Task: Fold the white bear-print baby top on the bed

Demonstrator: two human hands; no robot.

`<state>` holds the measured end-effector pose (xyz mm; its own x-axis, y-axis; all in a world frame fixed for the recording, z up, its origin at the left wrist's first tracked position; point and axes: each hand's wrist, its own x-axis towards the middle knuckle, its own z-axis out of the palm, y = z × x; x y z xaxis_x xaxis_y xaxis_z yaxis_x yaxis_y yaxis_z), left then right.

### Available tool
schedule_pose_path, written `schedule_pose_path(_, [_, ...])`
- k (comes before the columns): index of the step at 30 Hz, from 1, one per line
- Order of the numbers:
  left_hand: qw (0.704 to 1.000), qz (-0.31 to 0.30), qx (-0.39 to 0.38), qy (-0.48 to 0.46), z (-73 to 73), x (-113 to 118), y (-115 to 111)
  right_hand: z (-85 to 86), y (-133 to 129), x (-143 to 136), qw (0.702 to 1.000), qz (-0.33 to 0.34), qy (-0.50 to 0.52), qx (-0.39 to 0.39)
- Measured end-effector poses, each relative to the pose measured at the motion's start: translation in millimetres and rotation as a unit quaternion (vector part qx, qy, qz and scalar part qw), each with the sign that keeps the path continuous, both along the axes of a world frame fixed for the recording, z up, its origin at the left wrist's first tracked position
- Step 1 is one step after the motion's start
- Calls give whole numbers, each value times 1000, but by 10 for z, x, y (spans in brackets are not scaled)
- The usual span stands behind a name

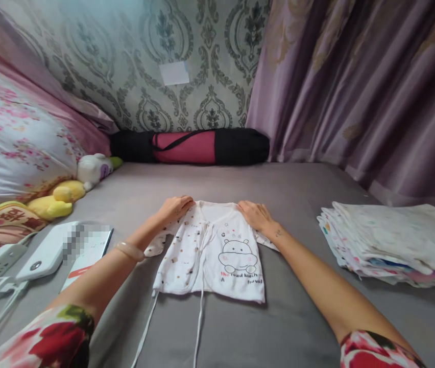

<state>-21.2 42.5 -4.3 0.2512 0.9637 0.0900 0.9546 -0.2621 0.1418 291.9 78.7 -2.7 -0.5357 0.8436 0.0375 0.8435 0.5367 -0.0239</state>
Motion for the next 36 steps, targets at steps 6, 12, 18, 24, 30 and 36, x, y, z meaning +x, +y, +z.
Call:
schedule_pose_path(6, [1000,11,-2,26,-32,-63,425,-28,444,-134,1000,-7,-21,-13])
schedule_pose_path(12, [999,1,8,47,-7,-125,793,-32,842,-230,999,1,-34,-8])
schedule_pose_path(18, [999,42,-13,26,-37,-101,1008,-51,1001,-276,999,-42,-5,-20])
schedule_pose_path(24, [994,93,-37,-48,-104,-28,1093,-83,1056,-397,993,-60,98,-40])
schedule_pose_path(30, [988,149,-18,-44,-243,76,1117,-220,1051,-578,989,-110,96,-5])
schedule_pose_path(36, [986,164,-5,16,-264,203,1031,-241,1010,-631,990,-109,83,16])
